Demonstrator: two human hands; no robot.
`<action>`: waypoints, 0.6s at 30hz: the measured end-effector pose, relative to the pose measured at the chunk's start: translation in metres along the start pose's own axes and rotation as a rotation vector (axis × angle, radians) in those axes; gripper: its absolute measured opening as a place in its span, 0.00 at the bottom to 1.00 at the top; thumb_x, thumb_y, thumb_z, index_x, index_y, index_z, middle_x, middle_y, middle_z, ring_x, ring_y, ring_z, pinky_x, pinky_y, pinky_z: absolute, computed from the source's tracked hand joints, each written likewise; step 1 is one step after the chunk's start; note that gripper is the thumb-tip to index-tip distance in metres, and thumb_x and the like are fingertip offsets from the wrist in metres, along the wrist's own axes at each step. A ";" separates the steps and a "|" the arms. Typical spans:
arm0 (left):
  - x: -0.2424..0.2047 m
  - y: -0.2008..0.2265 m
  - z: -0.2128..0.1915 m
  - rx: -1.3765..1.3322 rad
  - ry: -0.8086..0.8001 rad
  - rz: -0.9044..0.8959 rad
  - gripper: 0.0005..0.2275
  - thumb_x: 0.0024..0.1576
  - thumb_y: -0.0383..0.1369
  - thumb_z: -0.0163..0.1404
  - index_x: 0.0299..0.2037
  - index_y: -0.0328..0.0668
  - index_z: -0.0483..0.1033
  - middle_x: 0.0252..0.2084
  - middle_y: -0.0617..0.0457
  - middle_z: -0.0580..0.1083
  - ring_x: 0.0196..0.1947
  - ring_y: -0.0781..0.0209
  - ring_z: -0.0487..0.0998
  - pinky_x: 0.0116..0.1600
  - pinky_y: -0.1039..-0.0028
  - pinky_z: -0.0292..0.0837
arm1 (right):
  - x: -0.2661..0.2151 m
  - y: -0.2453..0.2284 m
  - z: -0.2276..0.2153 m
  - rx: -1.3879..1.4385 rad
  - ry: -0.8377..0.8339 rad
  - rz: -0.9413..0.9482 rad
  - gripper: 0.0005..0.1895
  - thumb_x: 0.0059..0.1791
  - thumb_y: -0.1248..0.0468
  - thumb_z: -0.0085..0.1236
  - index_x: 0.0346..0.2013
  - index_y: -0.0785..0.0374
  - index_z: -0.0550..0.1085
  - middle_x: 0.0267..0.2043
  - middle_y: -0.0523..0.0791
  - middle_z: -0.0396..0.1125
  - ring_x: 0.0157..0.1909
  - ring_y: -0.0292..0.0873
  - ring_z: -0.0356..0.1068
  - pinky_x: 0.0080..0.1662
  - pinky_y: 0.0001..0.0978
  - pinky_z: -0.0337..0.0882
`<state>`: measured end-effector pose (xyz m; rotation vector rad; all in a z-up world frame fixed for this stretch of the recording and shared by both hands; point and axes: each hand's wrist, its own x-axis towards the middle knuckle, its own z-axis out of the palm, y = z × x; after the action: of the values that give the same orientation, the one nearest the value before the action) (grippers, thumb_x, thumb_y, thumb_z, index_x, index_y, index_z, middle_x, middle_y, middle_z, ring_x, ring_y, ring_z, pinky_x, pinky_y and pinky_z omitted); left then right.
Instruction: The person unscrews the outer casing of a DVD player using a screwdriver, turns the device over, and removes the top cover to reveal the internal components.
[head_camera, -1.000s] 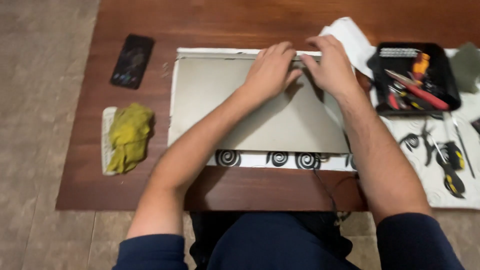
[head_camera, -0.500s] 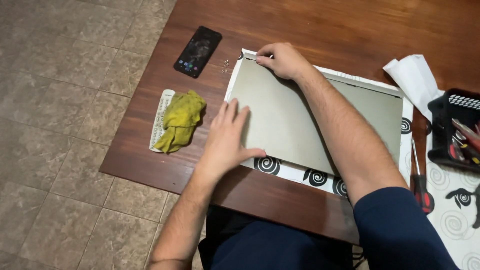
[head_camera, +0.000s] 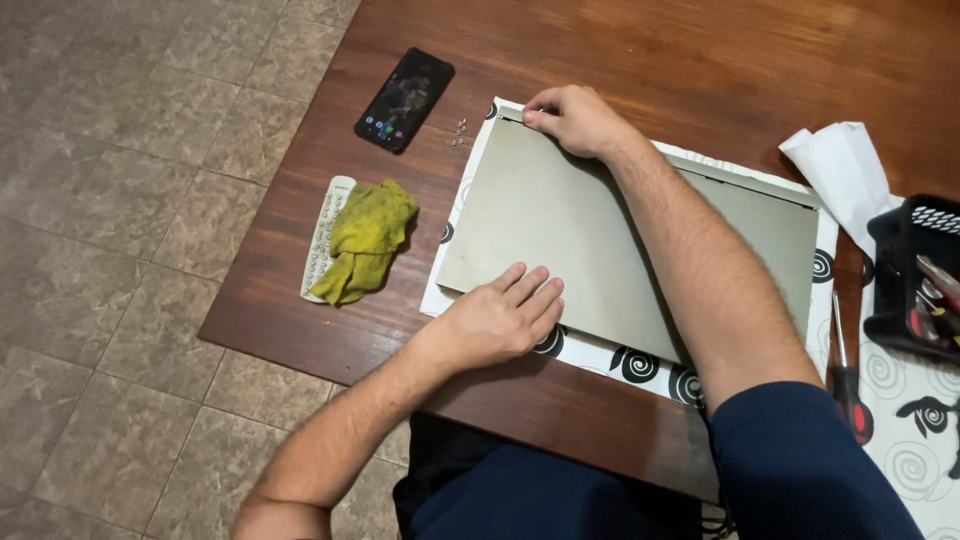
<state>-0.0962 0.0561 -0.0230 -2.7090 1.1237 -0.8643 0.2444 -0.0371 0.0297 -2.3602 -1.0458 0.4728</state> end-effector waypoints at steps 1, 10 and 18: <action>-0.001 0.001 0.001 0.016 0.052 0.009 0.13 0.74 0.26 0.51 0.64 0.35 0.84 0.67 0.35 0.84 0.66 0.34 0.88 0.71 0.43 0.85 | 0.000 0.000 0.001 0.005 0.011 0.009 0.18 0.67 0.48 0.59 0.63 0.52 0.86 0.66 0.43 0.83 0.69 0.51 0.77 0.69 0.48 0.71; -0.001 0.001 -0.009 0.049 0.204 0.026 0.10 0.76 0.23 0.50 0.58 0.32 0.85 0.61 0.33 0.86 0.60 0.35 0.91 0.68 0.48 0.90 | -0.003 -0.004 -0.002 0.015 0.036 0.038 0.17 0.66 0.49 0.62 0.63 0.52 0.87 0.66 0.44 0.83 0.68 0.51 0.77 0.69 0.48 0.71; -0.038 0.002 -0.008 -0.311 0.235 -0.093 0.09 0.79 0.22 0.53 0.64 0.29 0.85 0.70 0.36 0.83 0.70 0.41 0.87 0.79 0.49 0.82 | -0.002 0.011 0.007 -0.008 0.056 -0.034 0.16 0.67 0.49 0.64 0.62 0.52 0.88 0.64 0.43 0.84 0.64 0.49 0.80 0.65 0.45 0.71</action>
<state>-0.1233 0.0815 -0.0342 -2.9911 1.2814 -1.1338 0.2458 -0.0432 0.0177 -2.3446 -1.0624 0.3888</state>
